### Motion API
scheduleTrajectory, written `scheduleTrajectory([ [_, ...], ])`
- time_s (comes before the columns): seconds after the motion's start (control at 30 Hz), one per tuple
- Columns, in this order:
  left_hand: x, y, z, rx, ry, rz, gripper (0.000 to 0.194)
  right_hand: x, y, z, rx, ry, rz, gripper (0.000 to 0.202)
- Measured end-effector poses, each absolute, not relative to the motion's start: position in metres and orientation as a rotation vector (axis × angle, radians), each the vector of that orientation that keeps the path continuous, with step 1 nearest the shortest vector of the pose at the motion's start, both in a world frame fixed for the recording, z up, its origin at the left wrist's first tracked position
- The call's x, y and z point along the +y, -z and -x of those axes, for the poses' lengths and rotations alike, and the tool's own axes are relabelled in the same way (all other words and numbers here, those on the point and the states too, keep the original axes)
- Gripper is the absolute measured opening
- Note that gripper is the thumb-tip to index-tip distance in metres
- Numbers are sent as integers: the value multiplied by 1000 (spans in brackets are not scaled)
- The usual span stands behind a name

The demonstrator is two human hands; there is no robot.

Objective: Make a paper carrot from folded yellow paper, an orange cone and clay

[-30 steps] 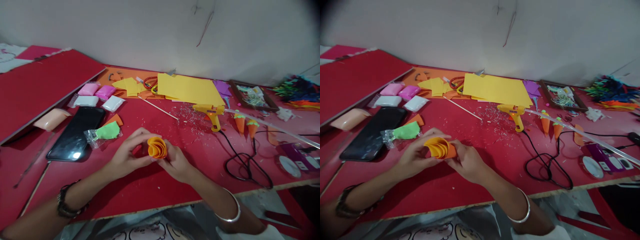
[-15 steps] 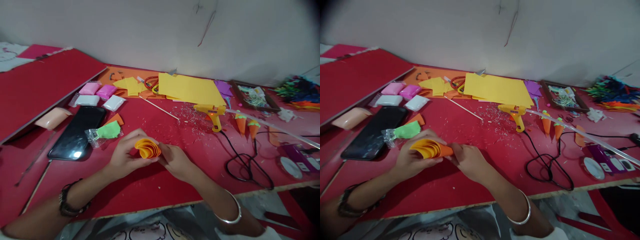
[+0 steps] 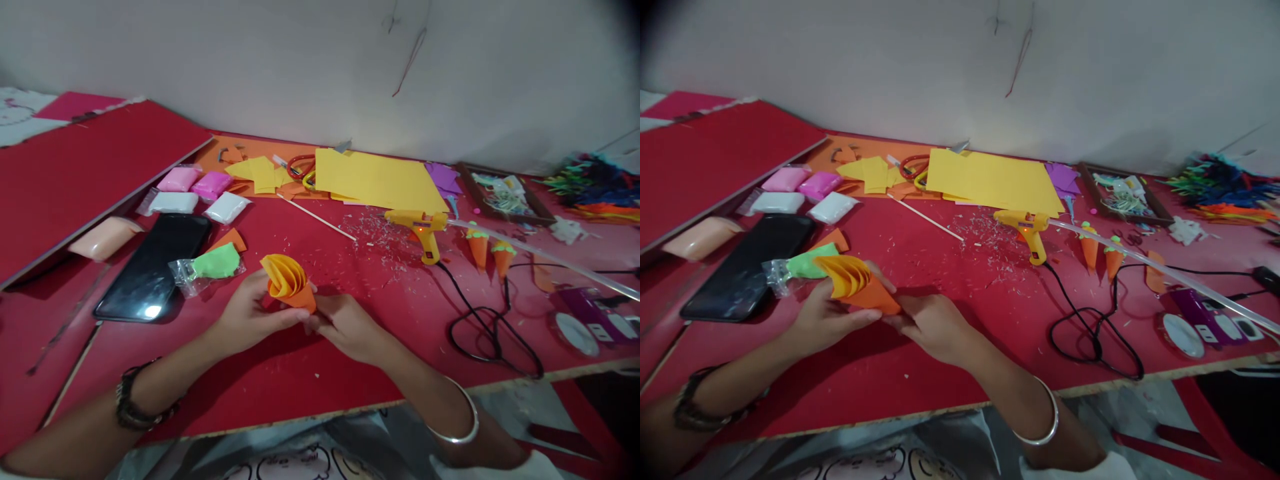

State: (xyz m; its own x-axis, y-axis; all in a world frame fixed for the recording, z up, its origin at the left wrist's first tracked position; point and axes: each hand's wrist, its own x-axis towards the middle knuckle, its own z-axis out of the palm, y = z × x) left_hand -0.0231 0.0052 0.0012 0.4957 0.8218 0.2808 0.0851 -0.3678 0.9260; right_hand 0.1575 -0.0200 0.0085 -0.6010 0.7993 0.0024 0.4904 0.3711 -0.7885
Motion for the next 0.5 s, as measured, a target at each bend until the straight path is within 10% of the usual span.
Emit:
scheduleTrajectory([
  [0.5,9,-1,18,689,-708,-1849,10,-20,-8,-156,-2396,-1064,1236,48],
])
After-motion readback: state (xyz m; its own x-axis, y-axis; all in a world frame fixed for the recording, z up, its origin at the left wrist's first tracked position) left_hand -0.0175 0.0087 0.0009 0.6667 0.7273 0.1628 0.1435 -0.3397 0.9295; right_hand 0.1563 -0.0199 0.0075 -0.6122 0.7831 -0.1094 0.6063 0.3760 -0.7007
